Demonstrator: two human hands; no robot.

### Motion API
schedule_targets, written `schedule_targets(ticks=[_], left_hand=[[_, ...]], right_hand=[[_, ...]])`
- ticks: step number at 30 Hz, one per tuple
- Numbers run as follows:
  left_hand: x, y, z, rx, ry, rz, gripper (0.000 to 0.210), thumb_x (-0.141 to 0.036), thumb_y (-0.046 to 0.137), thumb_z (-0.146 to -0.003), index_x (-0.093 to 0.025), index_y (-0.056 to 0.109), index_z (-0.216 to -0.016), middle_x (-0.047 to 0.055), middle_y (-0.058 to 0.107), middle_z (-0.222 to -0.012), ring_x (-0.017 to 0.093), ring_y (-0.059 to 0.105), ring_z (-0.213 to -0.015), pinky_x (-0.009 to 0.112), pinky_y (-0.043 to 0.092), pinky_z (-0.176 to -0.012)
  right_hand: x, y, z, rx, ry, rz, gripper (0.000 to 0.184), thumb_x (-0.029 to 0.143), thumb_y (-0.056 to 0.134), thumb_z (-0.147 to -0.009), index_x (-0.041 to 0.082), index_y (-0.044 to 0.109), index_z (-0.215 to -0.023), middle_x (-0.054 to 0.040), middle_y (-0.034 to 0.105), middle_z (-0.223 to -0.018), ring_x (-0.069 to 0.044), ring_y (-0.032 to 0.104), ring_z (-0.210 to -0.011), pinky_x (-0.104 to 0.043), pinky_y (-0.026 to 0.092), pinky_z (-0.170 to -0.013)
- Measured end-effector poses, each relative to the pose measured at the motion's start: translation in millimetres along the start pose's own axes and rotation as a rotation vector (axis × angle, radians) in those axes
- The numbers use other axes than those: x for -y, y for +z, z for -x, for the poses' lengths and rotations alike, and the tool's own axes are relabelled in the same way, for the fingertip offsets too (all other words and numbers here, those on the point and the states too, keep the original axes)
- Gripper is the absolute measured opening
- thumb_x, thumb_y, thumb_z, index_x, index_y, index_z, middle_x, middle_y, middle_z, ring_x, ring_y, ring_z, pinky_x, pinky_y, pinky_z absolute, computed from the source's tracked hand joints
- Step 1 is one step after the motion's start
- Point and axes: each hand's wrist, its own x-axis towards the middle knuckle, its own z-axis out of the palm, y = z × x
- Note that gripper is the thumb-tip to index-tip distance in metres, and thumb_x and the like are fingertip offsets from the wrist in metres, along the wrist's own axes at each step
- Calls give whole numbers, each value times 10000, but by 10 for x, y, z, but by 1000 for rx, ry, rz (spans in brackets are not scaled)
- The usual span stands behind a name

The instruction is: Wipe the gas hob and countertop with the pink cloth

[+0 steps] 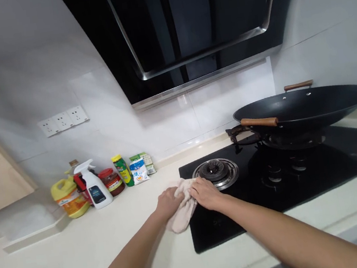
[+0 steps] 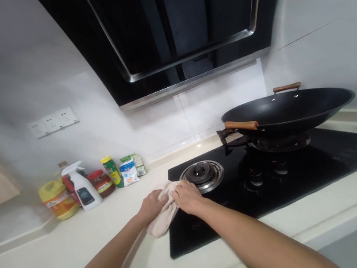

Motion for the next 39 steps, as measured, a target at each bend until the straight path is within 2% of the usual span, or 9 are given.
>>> schedule_targets(ticks=[5,8,11,14,17,20,27,33,39], left_hand=[[-61,-214,677,73,126,-29,288,-420,486,-899,-246,676,-1027,58,710,-1122,246,684,-999,314,479,-899],[-140,-292,1001,104,188,-72,269,-331,495,-857,-233,646,-1057,74,687,-1146,257,664,-1041,334,466,-940],[-203,-313,1181,129,185,-54,323,-277,494,-820,-243,616,-1118,76,672,-1198,264,632,-1117,346,451,-983],[-252,-273,1175,144,103,37,398,-279,471,-836,-263,604,-1211,62,664,-1266,257,605,-1188,359,432,-1030],[-281,-176,1018,134,30,65,497,-432,450,-909,-310,538,-1383,41,570,-1443,290,501,-1340,443,358,-1116],[-261,-72,760,89,6,22,534,-576,440,-924,-359,543,-1401,26,565,-1457,313,482,-1364,479,338,-1120],[-91,48,-8,-2,-41,13,492,-578,398,-951,-346,634,-1314,23,656,-1351,283,599,-1235,406,423,-1016],[14,166,-621,-34,-167,29,579,-653,399,-917,-325,633,-1333,63,666,-1339,329,611,-1215,438,415,-1007],[175,285,-1160,-56,-264,36,626,-696,369,-905,-332,624,-1347,85,662,-1342,349,590,-1238,467,387,-1024]], right_hand=[[76,50,73,-5,-28,-6,404,405,349,-1039,181,685,-1026,-102,599,-1123,-224,519,-1088,-376,386,-924],[108,81,95,-10,-42,-1,394,397,367,-1036,177,692,-1006,-100,602,-1110,-220,523,-1072,-378,377,-930],[98,91,95,-17,-52,5,408,400,356,-1040,177,696,-997,-104,604,-1116,-223,527,-1058,-379,380,-918],[59,101,76,-18,-54,10,396,396,365,-1036,180,696,-1006,-111,611,-1117,-230,528,-1066,-379,384,-908],[16,126,45,-7,-56,9,382,395,384,-1028,181,699,-1005,-114,616,-1111,-242,527,-1082,-385,383,-908],[-14,146,19,0,-52,-4,377,387,380,-1028,182,695,-999,-110,613,-1109,-242,525,-1076,-387,384,-904],[65,73,43,-21,-58,-25,313,375,411,-1020,198,661,-1081,-91,587,-1147,-229,497,-1098,-377,369,-963],[84,97,47,155,-68,46,455,439,431,-997,140,587,-1304,-168,535,-1312,-315,447,-1231,-478,318,-1070],[24,141,34,186,-90,44,491,475,408,-996,172,572,-1347,-160,496,-1404,-324,388,-1343,-500,241,-1153]])
